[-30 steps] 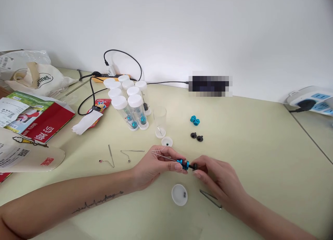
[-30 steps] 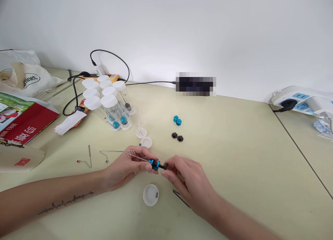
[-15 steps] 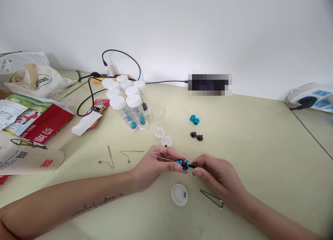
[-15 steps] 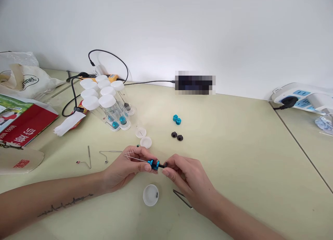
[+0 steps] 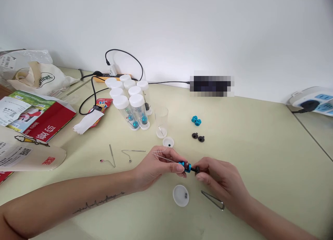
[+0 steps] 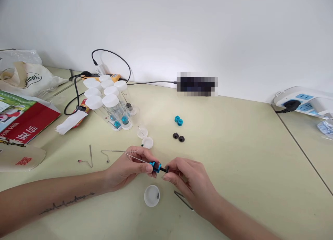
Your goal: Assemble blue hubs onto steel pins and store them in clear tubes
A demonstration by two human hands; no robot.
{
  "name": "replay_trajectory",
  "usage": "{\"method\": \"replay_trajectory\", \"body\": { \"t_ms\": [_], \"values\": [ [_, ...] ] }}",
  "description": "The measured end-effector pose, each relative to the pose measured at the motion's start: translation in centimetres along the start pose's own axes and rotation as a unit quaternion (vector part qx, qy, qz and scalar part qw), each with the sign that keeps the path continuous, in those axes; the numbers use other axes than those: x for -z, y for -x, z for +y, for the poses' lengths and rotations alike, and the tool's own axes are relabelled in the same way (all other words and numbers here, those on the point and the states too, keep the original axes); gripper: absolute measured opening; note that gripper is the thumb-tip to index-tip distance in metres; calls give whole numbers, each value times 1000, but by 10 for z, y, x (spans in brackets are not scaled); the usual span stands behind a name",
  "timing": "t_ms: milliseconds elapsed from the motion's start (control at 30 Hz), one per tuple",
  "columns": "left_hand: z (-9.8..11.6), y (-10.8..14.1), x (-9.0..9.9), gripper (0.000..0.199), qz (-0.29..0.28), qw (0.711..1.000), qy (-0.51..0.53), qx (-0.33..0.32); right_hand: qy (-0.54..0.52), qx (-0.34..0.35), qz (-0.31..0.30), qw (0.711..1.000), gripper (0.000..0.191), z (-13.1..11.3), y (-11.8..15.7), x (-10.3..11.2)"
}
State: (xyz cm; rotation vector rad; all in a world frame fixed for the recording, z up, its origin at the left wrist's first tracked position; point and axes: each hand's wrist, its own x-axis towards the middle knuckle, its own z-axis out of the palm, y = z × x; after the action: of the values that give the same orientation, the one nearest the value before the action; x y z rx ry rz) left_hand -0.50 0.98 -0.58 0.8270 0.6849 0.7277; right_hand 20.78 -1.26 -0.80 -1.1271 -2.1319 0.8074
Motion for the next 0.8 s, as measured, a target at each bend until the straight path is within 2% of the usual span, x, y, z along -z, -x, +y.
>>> {"method": "replay_trajectory", "body": {
  "t_ms": [200,433,633,800],
  "values": [
    [0,1,-1,13,-1,1000,-9,-1,6,-13,-27,1000,30,-1,-1,2],
    [-2,1,-2,13,31,999,12,-25,-35,-49,-12,998,16,-7,-1,6],
    [0,0,-2,15,6,1000,-5,-11,-13,-38,-25,999,27,-6,-3,4],
    [1,1,-3,15,8,1000,-5,-15,-19,-42,-30,998,27,-6,-5,5]
  ]
}}
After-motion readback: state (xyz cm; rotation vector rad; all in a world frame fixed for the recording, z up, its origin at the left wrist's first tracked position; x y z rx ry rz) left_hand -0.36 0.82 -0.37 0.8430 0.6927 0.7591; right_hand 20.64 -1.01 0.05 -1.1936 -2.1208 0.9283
